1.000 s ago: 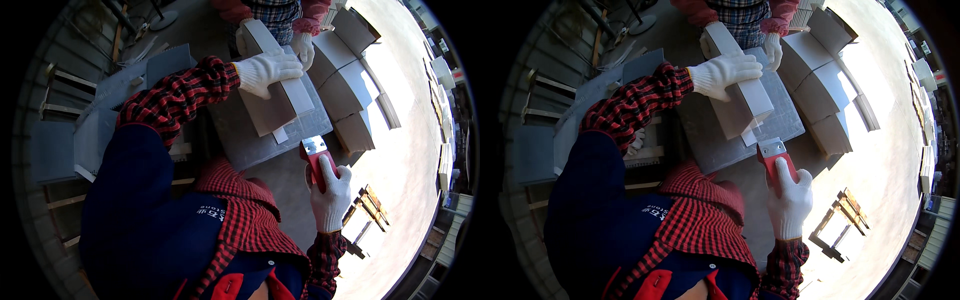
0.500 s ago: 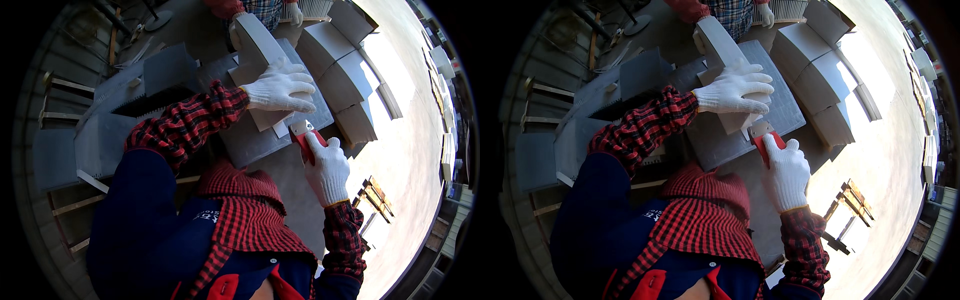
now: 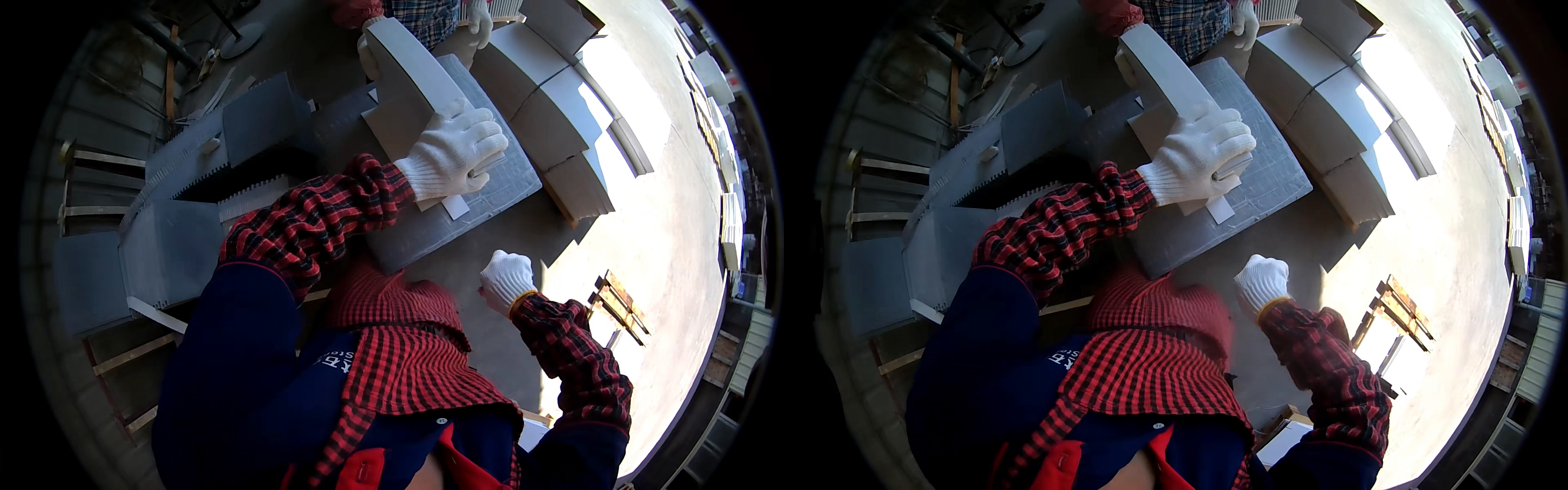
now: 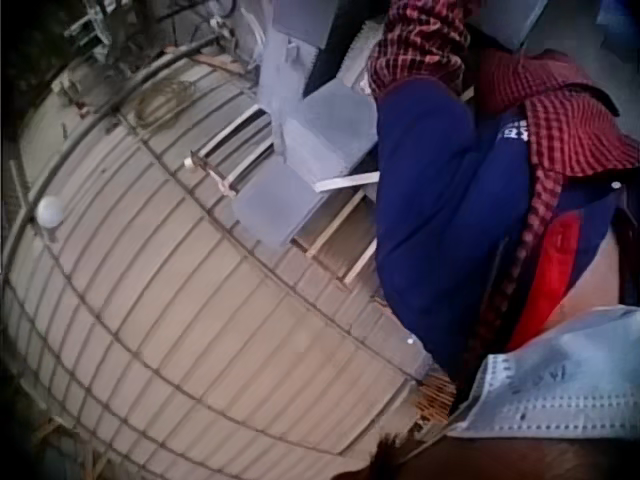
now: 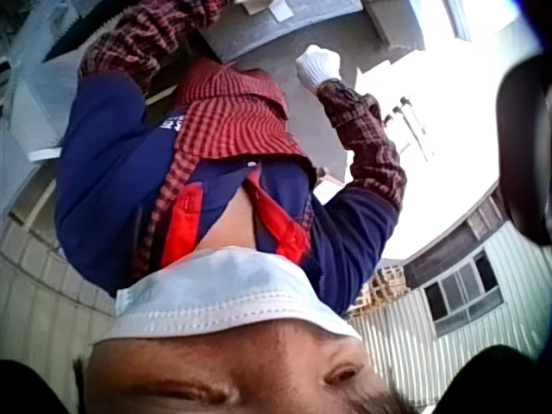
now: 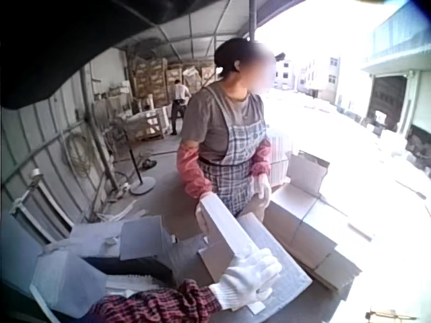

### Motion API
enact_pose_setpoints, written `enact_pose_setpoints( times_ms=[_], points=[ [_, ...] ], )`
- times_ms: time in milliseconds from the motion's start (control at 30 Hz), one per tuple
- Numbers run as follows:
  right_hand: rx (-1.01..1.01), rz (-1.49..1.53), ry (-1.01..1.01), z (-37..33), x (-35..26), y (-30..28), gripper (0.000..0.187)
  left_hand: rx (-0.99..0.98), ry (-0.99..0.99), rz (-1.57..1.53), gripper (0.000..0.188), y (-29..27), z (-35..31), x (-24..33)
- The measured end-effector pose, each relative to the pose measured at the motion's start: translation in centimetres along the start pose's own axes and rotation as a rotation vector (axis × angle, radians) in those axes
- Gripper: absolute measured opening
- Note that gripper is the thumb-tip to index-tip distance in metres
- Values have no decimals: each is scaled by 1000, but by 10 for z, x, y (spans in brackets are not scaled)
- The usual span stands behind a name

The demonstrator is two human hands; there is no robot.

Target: The person picks up flat gray panels and wooden frames, then assembles them into box-like structures. They use a handheld tape dispenser to secure the edges of the panels together. The person repeats this process for multiple units, stacking the finished boxes on a nearby surface.

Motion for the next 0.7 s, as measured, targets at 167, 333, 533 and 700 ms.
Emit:
enact_pose_setpoints(
  times_ms=[167,333,533,700],
  points=[
    [144,584,-2,28,-31,25,32,-55,75,13,54,3,-26,-11],
    [124,1278,10,119,-91,59,52,-29,108,136,55,19,-47,-12],
    [293,1232,131,188,-145,69,49,-115,61,174,51,15,-53,-10],
    [239,969,264,163,-126,52,53,-48,-133,173,53,19,-56,18]
  ],
)
Point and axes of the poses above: each hand's wrist, its own z-axis towards the middle knuckle, its own y-axis out of the palm, x = y × z, the point moved 1 cm from there along z, towards the middle knuckle, and after that the axes turned 5 degrees about y, right-handed, at the moved point
